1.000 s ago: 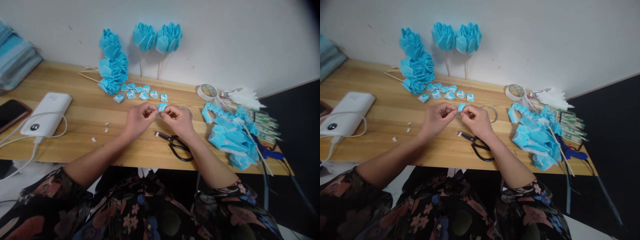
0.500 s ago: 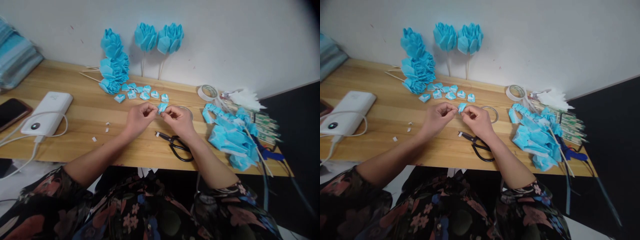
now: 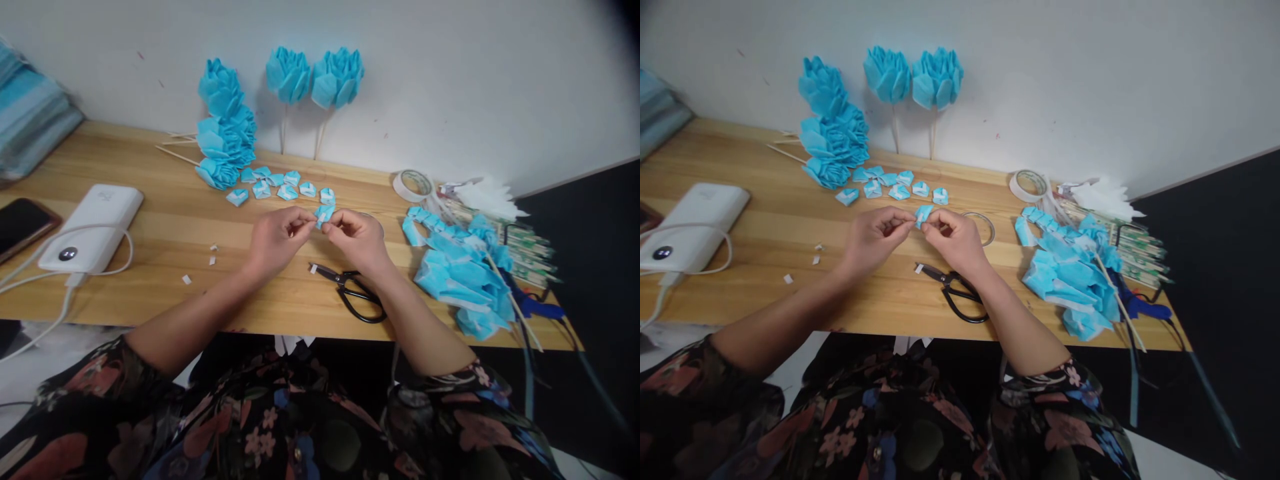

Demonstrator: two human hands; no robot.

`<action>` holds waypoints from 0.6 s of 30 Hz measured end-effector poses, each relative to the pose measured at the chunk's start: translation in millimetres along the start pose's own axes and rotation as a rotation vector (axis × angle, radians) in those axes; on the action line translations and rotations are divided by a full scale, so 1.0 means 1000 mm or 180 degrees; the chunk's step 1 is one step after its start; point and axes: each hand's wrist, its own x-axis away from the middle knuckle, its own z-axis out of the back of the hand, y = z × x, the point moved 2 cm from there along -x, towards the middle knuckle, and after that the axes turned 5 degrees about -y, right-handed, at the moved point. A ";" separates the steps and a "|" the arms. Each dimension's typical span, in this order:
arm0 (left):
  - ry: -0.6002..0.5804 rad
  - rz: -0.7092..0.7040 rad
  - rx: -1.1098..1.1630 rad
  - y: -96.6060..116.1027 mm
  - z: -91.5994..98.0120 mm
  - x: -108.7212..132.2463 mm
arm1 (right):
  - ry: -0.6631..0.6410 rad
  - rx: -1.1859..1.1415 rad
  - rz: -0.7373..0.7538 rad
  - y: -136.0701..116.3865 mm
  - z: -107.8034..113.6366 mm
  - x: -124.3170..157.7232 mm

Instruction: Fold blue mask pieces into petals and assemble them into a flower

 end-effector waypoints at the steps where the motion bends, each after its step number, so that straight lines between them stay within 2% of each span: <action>1: 0.0008 -0.0020 -0.0067 0.001 0.001 0.000 | -0.0005 0.0014 -0.0017 0.000 0.000 0.000; 6: 0.0080 -0.0283 -0.0665 0.005 0.003 0.001 | 0.0011 0.0048 -0.0043 0.001 0.000 0.000; 9: 0.0140 -0.0425 -0.0788 0.008 0.004 0.002 | -0.0014 0.0022 -0.0038 0.000 0.000 0.000; 18: 0.0118 0.0379 0.0582 -0.001 0.003 -0.006 | -0.0058 -0.0269 -0.0176 0.002 0.003 -0.003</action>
